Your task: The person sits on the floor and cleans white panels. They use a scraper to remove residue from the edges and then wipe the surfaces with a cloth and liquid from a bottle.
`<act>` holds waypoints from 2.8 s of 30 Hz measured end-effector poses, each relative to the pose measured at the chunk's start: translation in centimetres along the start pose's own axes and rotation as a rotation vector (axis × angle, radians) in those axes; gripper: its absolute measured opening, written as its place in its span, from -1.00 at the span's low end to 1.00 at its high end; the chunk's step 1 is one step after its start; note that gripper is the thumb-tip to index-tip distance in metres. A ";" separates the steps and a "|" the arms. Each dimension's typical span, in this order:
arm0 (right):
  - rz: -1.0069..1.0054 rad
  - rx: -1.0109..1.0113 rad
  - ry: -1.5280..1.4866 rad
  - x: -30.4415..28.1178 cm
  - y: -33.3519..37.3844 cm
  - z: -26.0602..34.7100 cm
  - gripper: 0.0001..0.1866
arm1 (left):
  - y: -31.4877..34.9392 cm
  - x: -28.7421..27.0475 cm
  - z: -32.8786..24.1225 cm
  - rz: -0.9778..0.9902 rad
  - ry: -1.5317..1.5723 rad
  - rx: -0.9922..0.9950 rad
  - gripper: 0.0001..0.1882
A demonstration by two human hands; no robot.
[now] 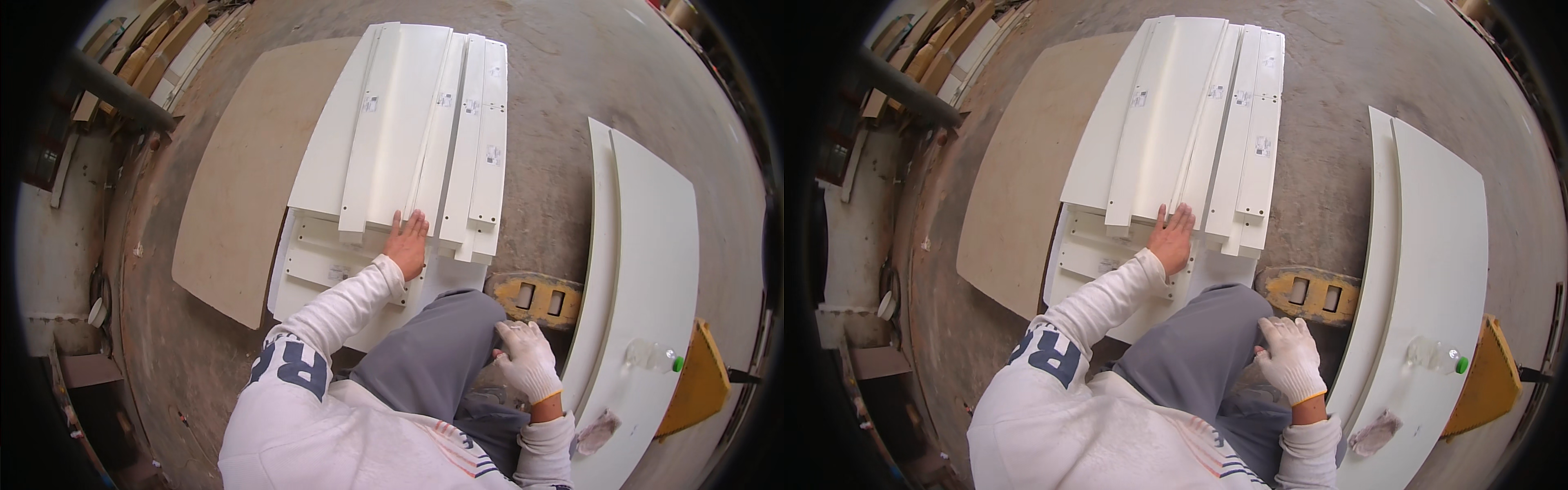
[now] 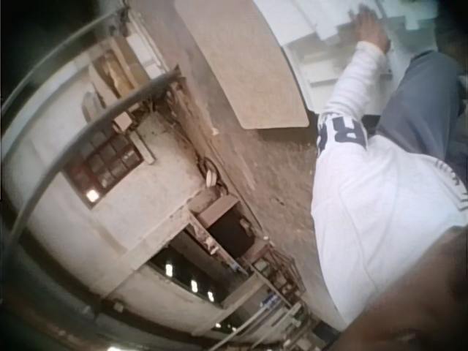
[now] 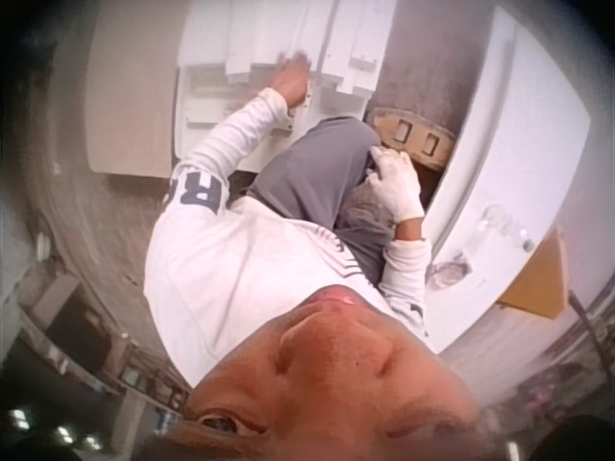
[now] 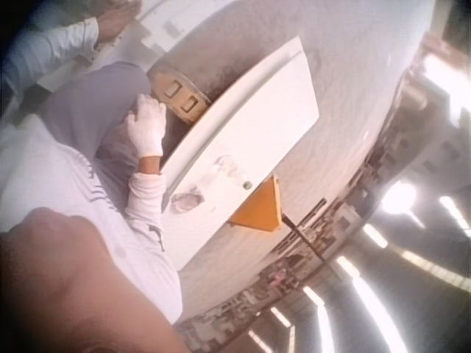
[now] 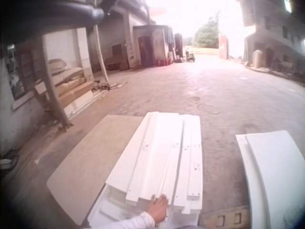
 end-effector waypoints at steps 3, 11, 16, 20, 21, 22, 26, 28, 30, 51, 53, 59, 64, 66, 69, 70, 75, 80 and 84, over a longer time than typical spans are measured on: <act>-0.015 -0.007 0.005 -0.3 0.0 0.2 -0.47 | 0.0 0.9 0.1 0.000 -0.060 -0.028 -0.26; -0.026 -0.020 0.015 -0.2 0.4 0.2 -0.45 | -1.3 -0.2 0.3 0.101 0.012 -0.079 -0.27; -0.045 -0.003 0.057 -0.4 0.7 -0.4 -0.46 | -4.3 -2.7 4.8 -0.283 0.038 -0.248 -0.17; -0.024 -0.004 0.057 -0.8 0.8 0.0 -0.46 | -8.5 -4.6 12.9 -0.150 0.263 -0.941 0.09; -0.041 -0.024 0.060 -0.6 0.8 0.0 -0.47 | -9.1 -4.2 14.7 -0.163 0.276 -0.980 0.04; -0.051 -0.041 0.058 -0.6 0.8 0.2 -0.47 | -9.3 -3.2 17.1 -0.181 0.277 -1.022 0.00; -0.067 -0.050 0.067 -0.5 1.0 0.4 -0.46 | -10.5 -2.1 20.0 -0.098 0.335 -1.024 -0.18; -0.062 -0.033 0.075 -0.5 1.1 0.2 -0.46 | -10.5 -1.3 17.5 -0.156 0.397 -1.003 -0.23; -0.059 -0.022 0.081 -0.8 1.3 0.2 -0.46 | -9.8 -1.0 14.7 -0.207 0.509 -0.980 -0.26; -0.051 0.050 0.107 -1.2 2.5 -0.8 -0.43 | -17.1 -2.8 1.2 -0.324 0.271 -0.788 -0.35; -0.043 0.036 0.089 -1.3 2.2 -0.4 -0.43 | -17.2 -2.6 0.9 -0.231 0.127 -0.714 -0.40; -0.065 -0.015 0.072 -1.2 1.6 0.2 -0.43 | -17.6 -0.4 2.6 -0.196 -0.112 -0.594 -0.28; -0.087 0.028 0.097 -1.0 2.3 -0.9 -0.45 | -17.8 -1.9 1.7 -0.063 0.073 -0.593 -0.17; -0.099 0.012 0.084 -0.6 2.1 -0.7 -0.46 | -17.5 -2.5 2.5 0.019 0.073 -0.629 -0.13; -0.090 -0.006 0.080 -0.8 1.7 -0.2 -0.47 | -17.1 -1.8 6.8 -0.113 0.239 -0.634 -0.12; -0.088 -0.001 0.060 -0.9 1.7 -0.1 -0.47 | -16.7 -1.6 7.4 -0.105 0.095 -0.640 -0.13; -0.089 -0.008 0.032 -1.0 1.8 0.3 -0.47 | -13.8 1.3 7.1 -0.161 0.053 -0.505 -0.17; -0.069 -0.045 0.033 0.4 1.6 0.5 -0.47 | -13.2 2.0 8.0 -0.206 0.048 -0.453 -0.19; -0.067 -0.055 0.052 0.8 1.3 0.7 -0.48 | -12.8 2.2 7.4 -0.211 0.071 -0.411 -0.23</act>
Point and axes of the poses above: each hand's wrist, its own y-axis away from the middle knuckle, its own x-axis out of the palm, z = x × y, the point moved 1 cm from there along -y, towards the middle knuckle, and after that the axes turned 9 degrees about -z, right-handed, at the moved point
